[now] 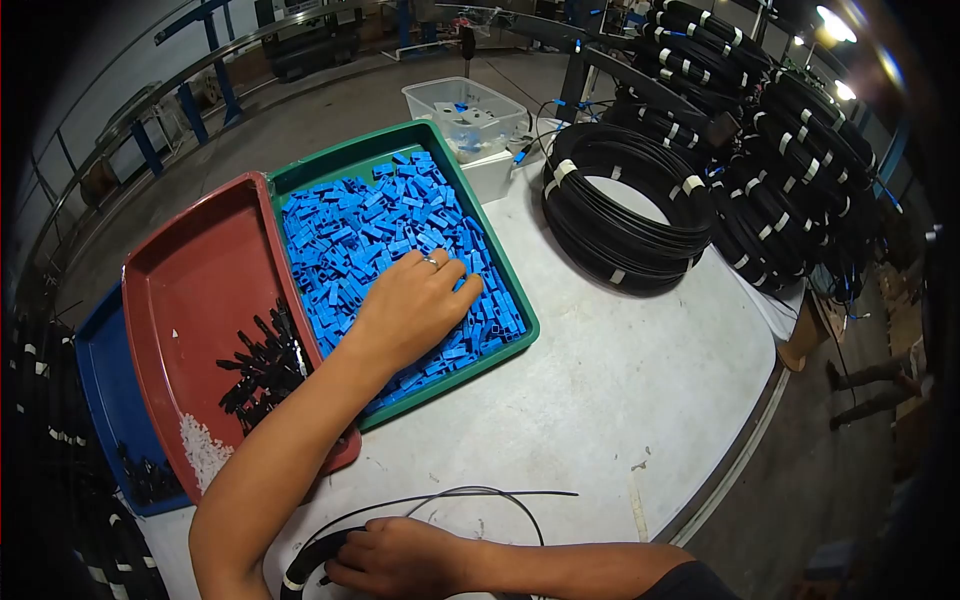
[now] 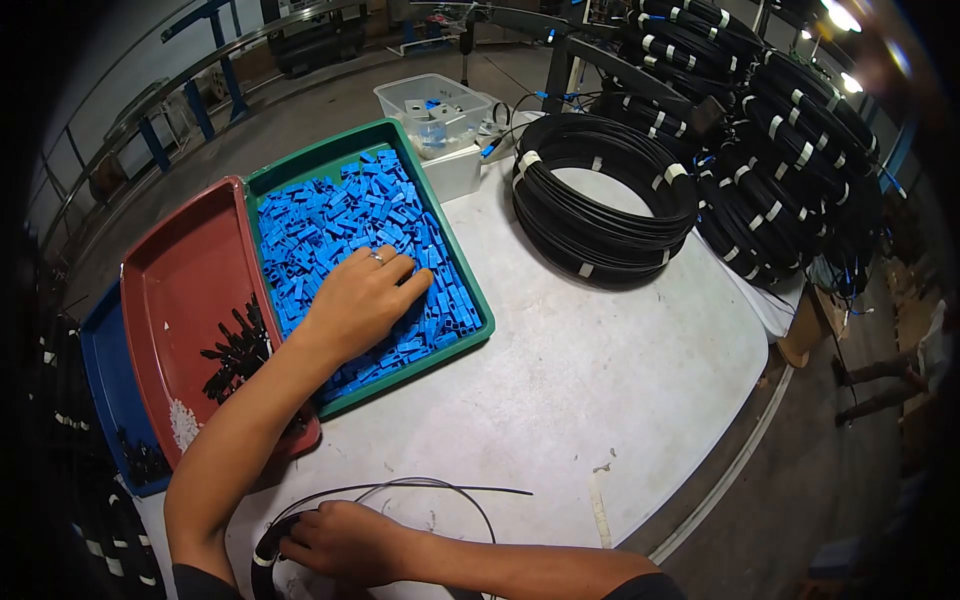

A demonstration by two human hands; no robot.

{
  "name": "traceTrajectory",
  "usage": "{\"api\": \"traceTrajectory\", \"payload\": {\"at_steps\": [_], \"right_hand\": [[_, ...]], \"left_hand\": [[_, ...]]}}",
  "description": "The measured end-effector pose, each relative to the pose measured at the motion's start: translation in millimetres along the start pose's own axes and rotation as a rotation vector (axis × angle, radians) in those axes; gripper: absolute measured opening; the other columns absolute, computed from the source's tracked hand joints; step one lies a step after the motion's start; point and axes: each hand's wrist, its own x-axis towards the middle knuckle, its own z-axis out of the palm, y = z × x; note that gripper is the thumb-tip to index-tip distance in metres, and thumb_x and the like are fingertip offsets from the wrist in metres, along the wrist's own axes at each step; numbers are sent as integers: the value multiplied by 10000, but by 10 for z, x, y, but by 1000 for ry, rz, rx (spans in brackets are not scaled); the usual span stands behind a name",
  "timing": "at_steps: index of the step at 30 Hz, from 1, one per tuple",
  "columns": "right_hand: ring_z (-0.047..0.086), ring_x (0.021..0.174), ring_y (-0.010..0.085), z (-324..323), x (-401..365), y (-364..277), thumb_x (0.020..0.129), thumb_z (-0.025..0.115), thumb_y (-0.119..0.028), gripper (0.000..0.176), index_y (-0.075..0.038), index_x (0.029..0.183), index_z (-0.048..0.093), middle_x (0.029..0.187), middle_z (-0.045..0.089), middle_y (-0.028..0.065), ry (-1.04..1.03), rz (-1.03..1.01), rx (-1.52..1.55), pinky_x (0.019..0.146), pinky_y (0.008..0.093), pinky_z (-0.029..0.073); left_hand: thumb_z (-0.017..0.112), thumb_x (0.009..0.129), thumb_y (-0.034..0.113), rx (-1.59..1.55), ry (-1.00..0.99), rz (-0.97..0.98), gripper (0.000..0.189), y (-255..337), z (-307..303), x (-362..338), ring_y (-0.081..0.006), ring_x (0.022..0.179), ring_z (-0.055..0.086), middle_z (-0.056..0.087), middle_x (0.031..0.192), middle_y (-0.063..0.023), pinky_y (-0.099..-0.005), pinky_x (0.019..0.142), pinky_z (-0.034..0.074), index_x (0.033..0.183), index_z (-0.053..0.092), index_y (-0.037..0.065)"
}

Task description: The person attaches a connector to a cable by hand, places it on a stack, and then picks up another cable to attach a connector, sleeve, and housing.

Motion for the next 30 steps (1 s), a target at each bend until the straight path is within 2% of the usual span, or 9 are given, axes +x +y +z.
{"api": "traceTrajectory", "payload": {"at_steps": [7,13,15,16,21,24,27,28,30], "right_hand": [[663,801,301,14,4,5,815,608,-142,246,-17,1027,609,843,631,117,12,16,-9,685,398,532],[631,704,293,-72,-14,7,812,623,-161,243,-23,1012,620,801,589,102,42,-1,-33,631,410,510],[631,707,324,-62,-3,4,805,635,-153,205,-25,961,596,787,589,119,62,-3,-34,613,438,513],[633,704,331,-66,2,11,804,643,-152,207,-26,960,595,790,594,122,65,-15,-26,612,448,514],[665,782,372,-205,36,-51,781,679,-133,250,-27,992,597,810,624,154,71,0,-43,694,482,535],[664,786,365,-227,73,-38,803,710,-152,271,-54,1039,619,834,633,137,114,32,-39,694,476,530],[674,808,358,-255,92,-89,816,715,-106,288,-73,1095,651,883,661,133,139,100,-12,697,454,535],[676,808,361,-241,93,-62,825,711,-91,275,-71,1093,652,891,664,135,161,95,-23,699,453,537],[680,815,366,-215,104,-25,839,704,-58,261,-67,1095,655,910,670,141,186,90,-41,705,447,542]], "left_hand": [[672,779,26,-31,-66,-143,264,30,32,170,-315,924,639,644,941,-116,-429,777,514,1041,660,60],[667,852,47,-207,107,-211,208,65,-367,108,-340,878,640,626,953,-129,-457,743,523,1058,648,40],[649,905,59,-389,185,-326,182,124,-598,-34,-326,847,658,621,978,-128,-435,725,523,1086,656,35],[653,926,66,-432,195,-363,163,142,-685,-149,-291,831,673,630,959,-135,-389,713,522,1082,663,19],[707,927,106,-538,238,-494,143,417,-1388,-877,-207,780,664,666,892,-136,-334,664,497,1017,657,7],[721,953,154,-620,166,-798,161,682,-1694,-1444,-105,826,666,706,897,-111,-289,697,509,996,652,15],[660,991,37,-896,343,-856,113,848,-1610,-2051,-154,964,700,702,1050,-121,-297,856,575,1058,582,-10],[624,1007,7,-986,334,-913,96,916,-1634,-2213,-164,974,698,685,1097,-149,-321,865,592,1073,556,-9],[625,1006,8,-1085,335,-968,101,1038,-1686,-2418,-160,923,709,694,1056,-128,-302,827,591,1090,569,-6]]}}
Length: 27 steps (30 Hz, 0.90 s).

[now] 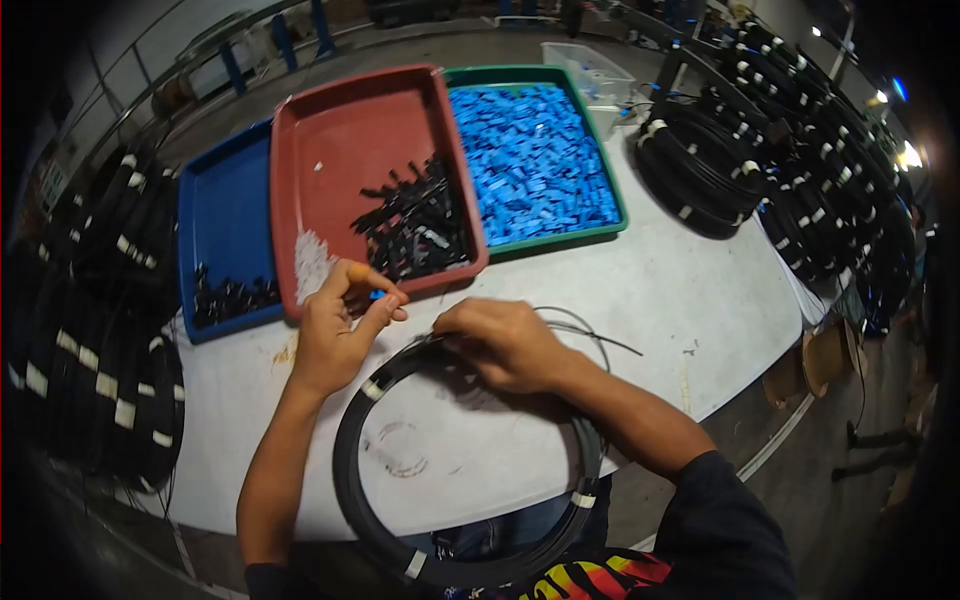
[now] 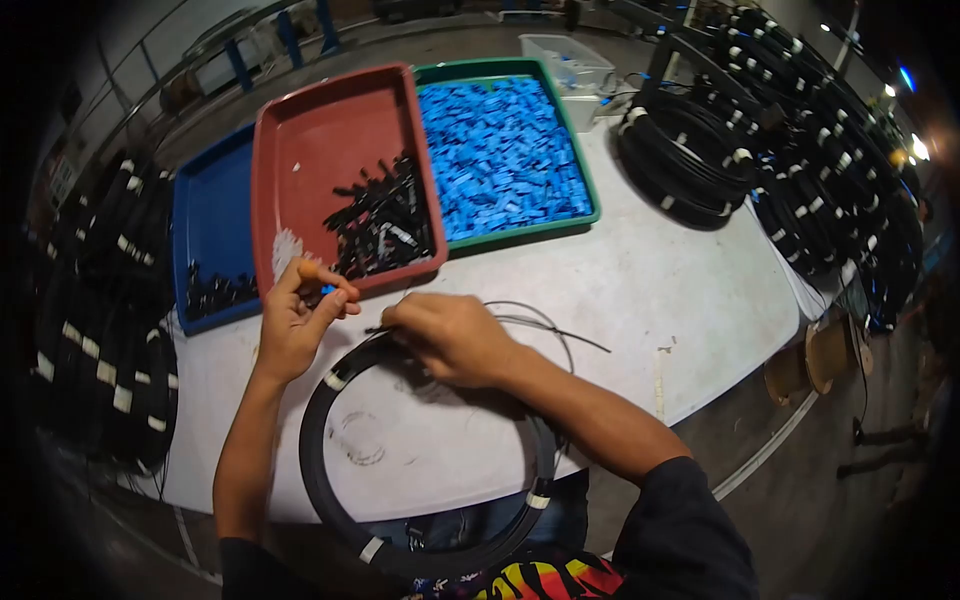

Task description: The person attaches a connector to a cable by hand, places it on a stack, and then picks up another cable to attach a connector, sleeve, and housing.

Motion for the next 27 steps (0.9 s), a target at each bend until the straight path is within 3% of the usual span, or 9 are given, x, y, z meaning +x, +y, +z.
{"api": "traceTrajectory", "payload": {"at_steps": [6,7,9,13,18,20,25,27], "right_hand": [[694,823,338,-32,24,-42,816,699,32,289,-58,1090,677,942,685,133,-35,16,2,715,415,558],[697,823,331,-41,20,-57,807,701,40,303,-58,1093,682,948,688,128,-52,7,-24,711,407,562],[700,822,323,-52,39,-63,797,702,49,316,-57,1095,687,953,692,124,-76,-8,-44,707,400,565],[709,832,319,-55,29,-89,770,710,47,352,-60,1105,693,987,701,120,-74,-41,-89,695,396,578],[709,824,308,-57,-10,-60,703,726,37,426,-73,1114,694,1016,700,102,-92,-69,-127,665,395,582],[704,803,297,-90,-25,-76,660,739,16,499,-107,1142,687,995,687,80,-145,-81,-176,628,395,574],[693,701,272,-113,22,-154,706,714,56,394,-69,1079,699,892,667,78,-196,-29,-150,583,374,553],[686,687,266,-122,16,-146,711,720,38,386,-77,1079,698,874,656,70,-199,-17,-133,569,376,542]], "left_hand": [[723,948,-2,14,-35,4,136,-206,53,-315,-121,872,699,706,949,-79,-263,813,569,1062,662,-42],[764,929,65,-67,-13,5,128,-208,111,-320,-104,811,697,731,873,-58,-249,748,546,978,690,-26],[769,925,70,-197,-5,-22,137,-237,167,-330,-105,803,699,732,863,-67,-249,744,545,969,685,-28],[761,924,48,-191,-68,-67,119,-143,120,-343,-108,801,702,737,860,-75,-253,734,550,976,688,-31],[777,901,34,-25,25,19,133,-44,222,-401,-116,771,713,752,863,-85,-255,692,555,997,711,-28],[773,901,16,78,2,40,143,56,223,-447,-128,813,711,753,907,-101,-259,734,559,1012,709,-46],[782,874,-17,160,2,66,161,-10,230,-455,-148,872,720,764,952,-122,-270,799,573,1017,725,-64],[809,860,43,136,60,132,159,-43,266,-441,-153,768,743,771,897,-104,-267,674,577,994,745,-13]]}}
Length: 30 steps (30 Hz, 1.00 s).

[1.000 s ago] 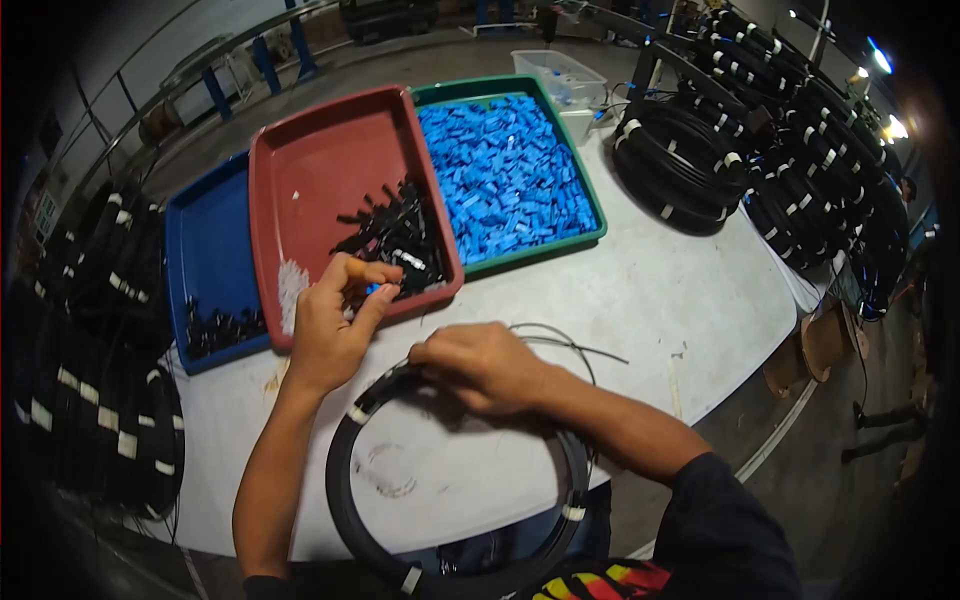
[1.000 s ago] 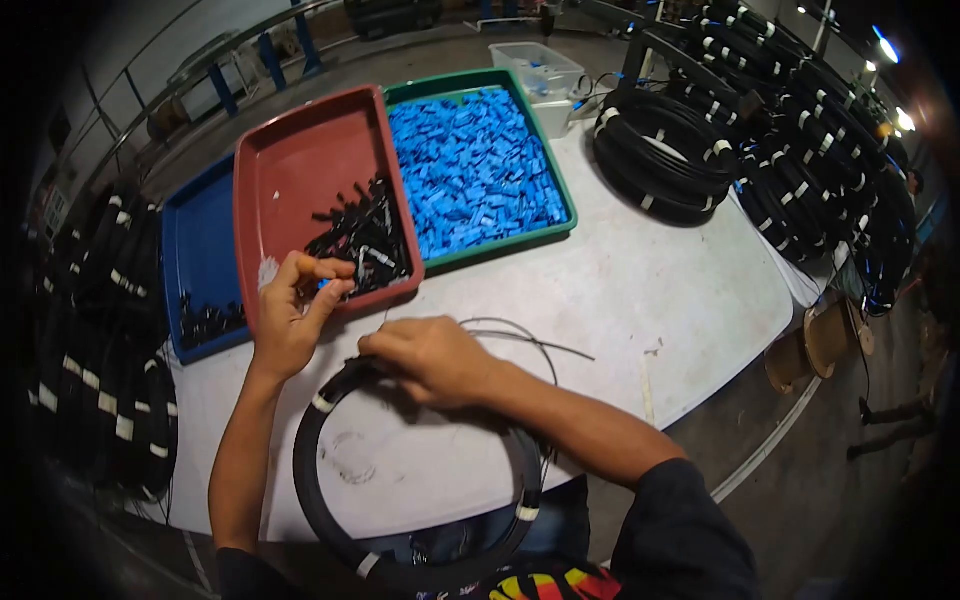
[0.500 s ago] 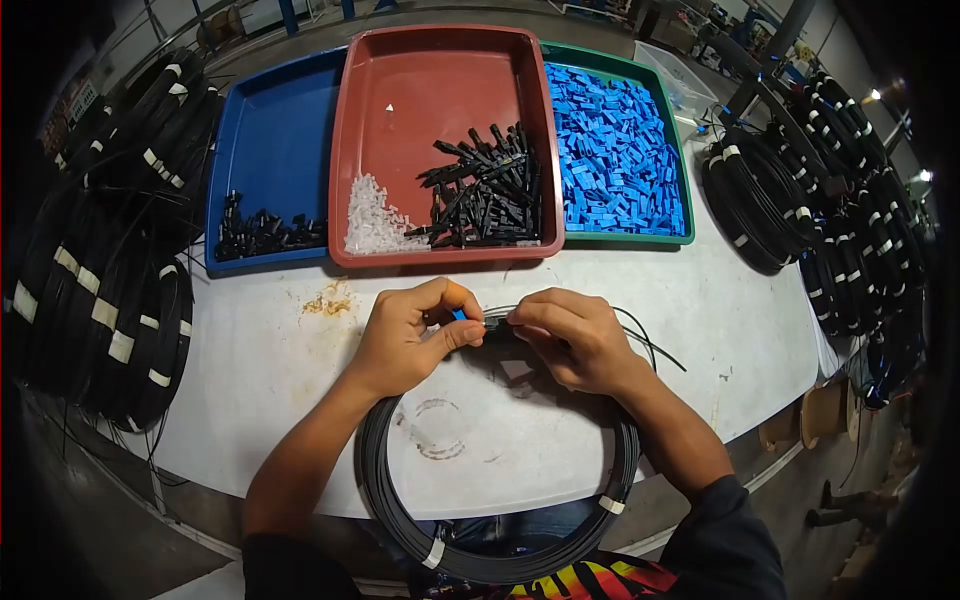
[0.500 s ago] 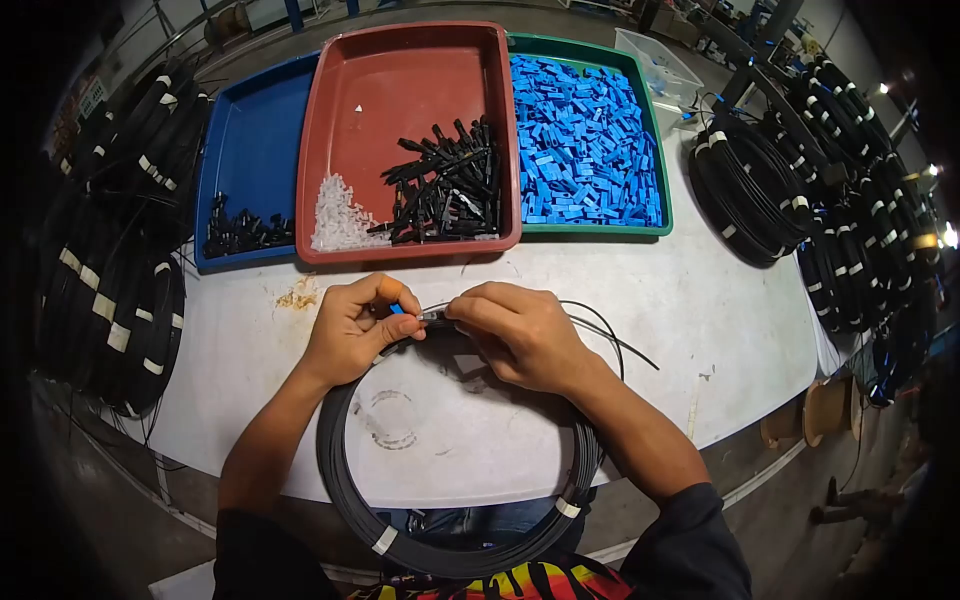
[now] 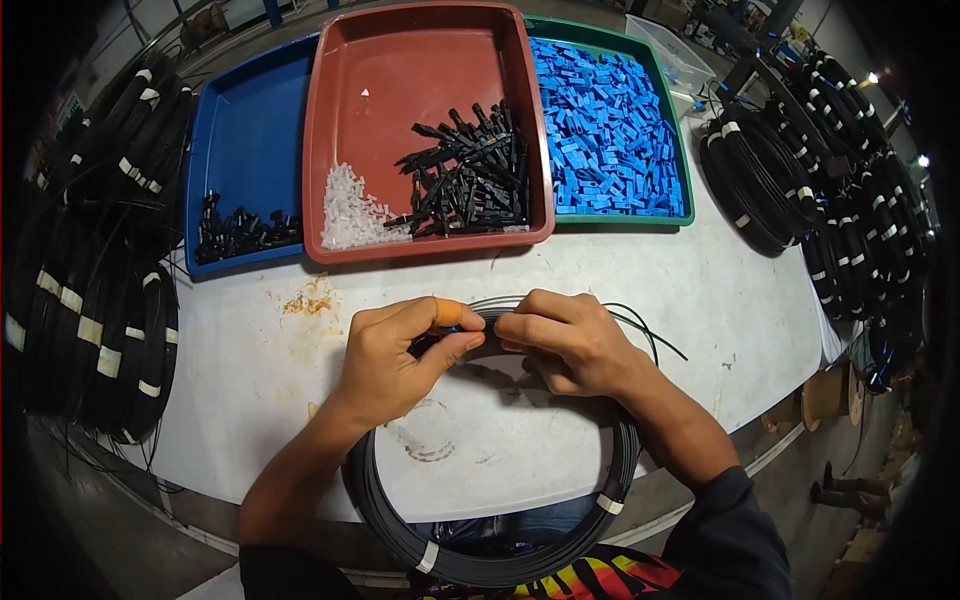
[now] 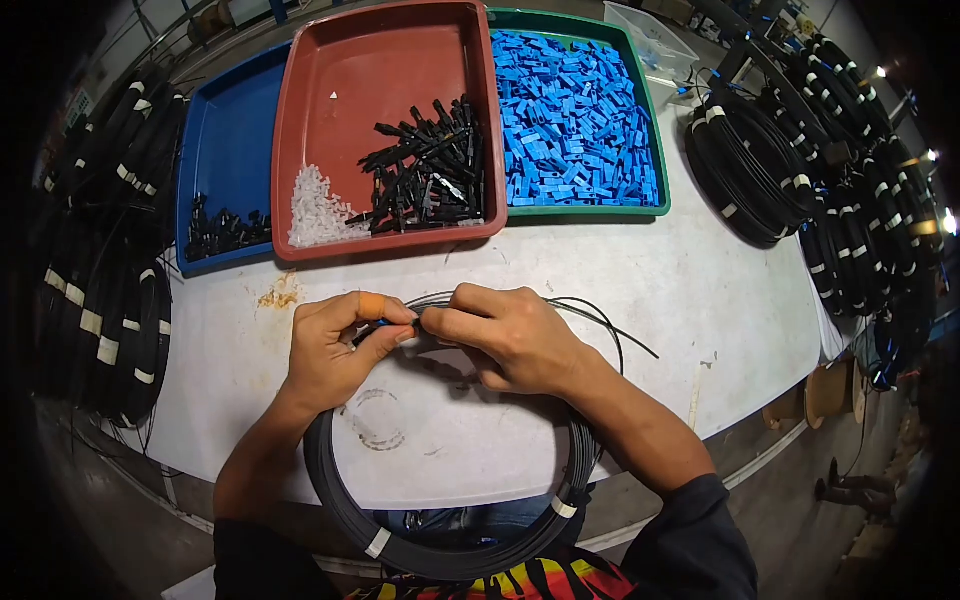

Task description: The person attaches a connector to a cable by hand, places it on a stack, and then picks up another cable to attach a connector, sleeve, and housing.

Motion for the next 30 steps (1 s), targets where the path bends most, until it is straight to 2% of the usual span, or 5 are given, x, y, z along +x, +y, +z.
{"api": "traceTrajectory", "payload": {"at_steps": [4,6,13,15,30], "right_hand": [[662,686,296,5,-19,15,713,716,-13,415,-91,1118,677,856,622,76,-5,-12,60,572,407,531],[652,704,326,10,-28,16,705,706,-26,465,-105,1161,659,852,596,85,-19,-7,90,596,433,542],[657,743,341,14,-13,13,732,700,-21,418,-81,1142,644,866,606,100,-43,16,114,632,440,547],[658,746,341,24,-7,6,736,700,-21,417,-82,1144,643,868,607,101,-38,18,111,634,441,547],[668,688,291,29,-27,26,756,724,-12,364,-79,1113,686,858,643,75,11,-9,92,580,396,531]], "left_hand": [[812,857,41,44,-23,33,156,14,-13,0,-158,775,746,772,901,-108,-267,681,582,984,742,-17],[792,855,-31,80,-81,111,163,24,-33,7,-158,869,734,766,942,-126,-272,801,583,999,725,-66],[781,871,-23,70,-71,-28,150,47,-32,4,-153,862,733,766,941,-123,-266,788,582,1005,725,-61],[810,866,42,63,-18,-1,153,-3,-15,5,-146,764,740,769,887,-100,-257,679,576,989,738,-14],[791,883,27,-13,-39,-24,191,-4,-12,-6,-137,795,746,772,928,-98,-257,717,588,1047,711,-28]]}}
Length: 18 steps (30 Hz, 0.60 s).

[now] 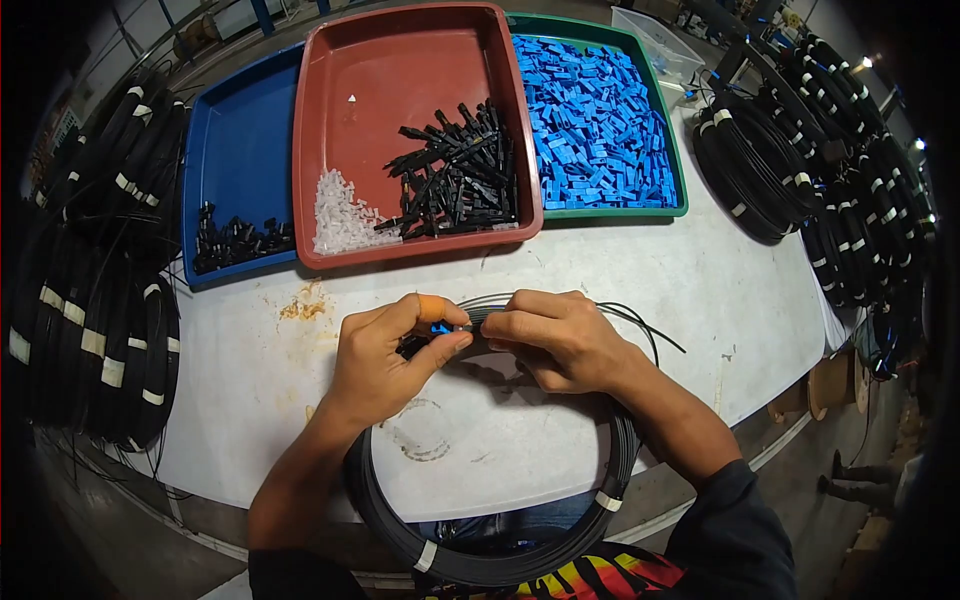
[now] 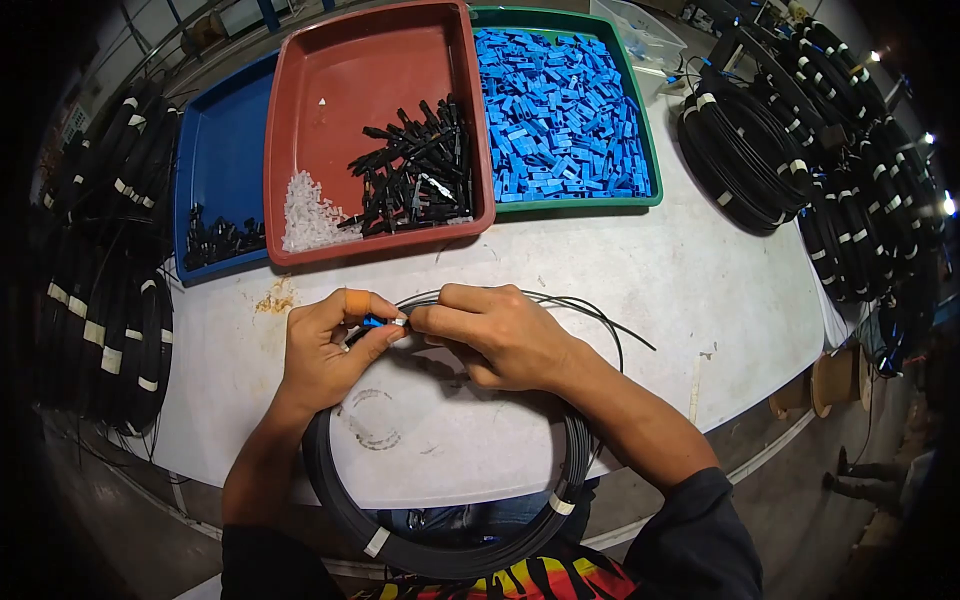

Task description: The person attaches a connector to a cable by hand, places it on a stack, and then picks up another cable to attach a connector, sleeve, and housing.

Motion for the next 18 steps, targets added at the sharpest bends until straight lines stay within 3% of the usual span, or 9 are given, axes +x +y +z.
{"api": "traceTrajectory", "payload": {"at_steps": [3,5,13,16,18], "right_hand": [[670,696,293,-5,3,-5,754,722,-8,363,-75,1109,683,864,640,79,0,0,-12,588,397,533],[647,755,347,-5,-2,-5,716,703,-8,473,-92,1178,649,874,596,105,-23,31,46,643,445,536],[651,751,333,-2,-18,34,682,717,-21,519,-78,1194,651,888,593,101,-29,-5,16,636,429,539],[654,727,316,1,-32,33,673,714,-19,496,-76,1163,668,867,597,92,28,-8,8,611,416,537],[656,711,306,-10,-16,41,670,712,-17,477,-76,1142,679,853,603,86,67,-20,-13,597,409,535]], "left_hand": [[789,886,26,-8,0,-7,198,2,-2,5,-139,808,749,772,928,-101,-258,727,591,1054,701,-29],[789,886,27,-21,4,-7,201,-10,0,9,-140,813,750,772,927,-102,-259,733,592,1057,698,-28],[814,880,87,-70,22,1,249,-73,1,-8,-143,841,753,775,947,-107,-268,764,597,1057,683,-28],[806,884,87,-191,-4,-99,256,-103,-28,-27,-153,889,751,771,984,-136,-279,798,606,1031,632,-29],[781,898,39,-402,81,-177,251,-105,-16,-14,-174,936,743,755,1034,-184,-293,835,614,1008,565,-26]]}}
